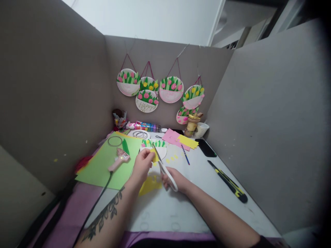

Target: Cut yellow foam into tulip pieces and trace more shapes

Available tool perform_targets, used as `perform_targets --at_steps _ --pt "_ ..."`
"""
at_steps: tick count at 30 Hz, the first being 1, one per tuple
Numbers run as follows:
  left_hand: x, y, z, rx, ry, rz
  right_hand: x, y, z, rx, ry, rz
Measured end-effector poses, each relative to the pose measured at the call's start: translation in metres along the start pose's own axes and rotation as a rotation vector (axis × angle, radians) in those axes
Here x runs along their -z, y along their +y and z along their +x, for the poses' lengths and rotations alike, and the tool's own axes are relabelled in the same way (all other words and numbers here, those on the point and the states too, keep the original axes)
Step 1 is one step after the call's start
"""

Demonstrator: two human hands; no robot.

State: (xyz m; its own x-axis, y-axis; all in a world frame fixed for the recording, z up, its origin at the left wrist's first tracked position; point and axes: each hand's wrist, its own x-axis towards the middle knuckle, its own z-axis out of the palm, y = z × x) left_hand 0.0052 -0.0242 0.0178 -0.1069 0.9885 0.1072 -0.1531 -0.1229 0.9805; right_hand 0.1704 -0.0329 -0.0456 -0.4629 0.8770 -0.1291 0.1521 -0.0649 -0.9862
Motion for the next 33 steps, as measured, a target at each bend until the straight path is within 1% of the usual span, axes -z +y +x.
perform_targets --at_steps 3,11,19,23,27,33 --pt "0.000 0.000 0.000 0.003 0.000 0.003 0.000 0.001 0.000 -0.010 0.006 -0.010" --pt "0.000 0.000 0.000 0.006 -0.001 -0.014 0.000 -0.007 -0.005 -0.016 0.003 -0.013" --pt "0.001 -0.001 0.000 0.002 -0.011 -0.023 0.003 0.005 0.002 -0.016 -0.003 -0.024" --pt "0.001 -0.001 0.000 -0.005 -0.013 -0.035 0.003 0.004 0.001 -0.023 -0.023 -0.008" --pt "0.001 0.000 -0.001 -0.006 -0.031 -0.020 0.003 0.001 0.000 -0.001 -0.016 -0.013" --pt "0.001 0.003 -0.002 0.002 -0.029 0.001 0.004 0.004 0.000 -0.001 -0.015 -0.037"
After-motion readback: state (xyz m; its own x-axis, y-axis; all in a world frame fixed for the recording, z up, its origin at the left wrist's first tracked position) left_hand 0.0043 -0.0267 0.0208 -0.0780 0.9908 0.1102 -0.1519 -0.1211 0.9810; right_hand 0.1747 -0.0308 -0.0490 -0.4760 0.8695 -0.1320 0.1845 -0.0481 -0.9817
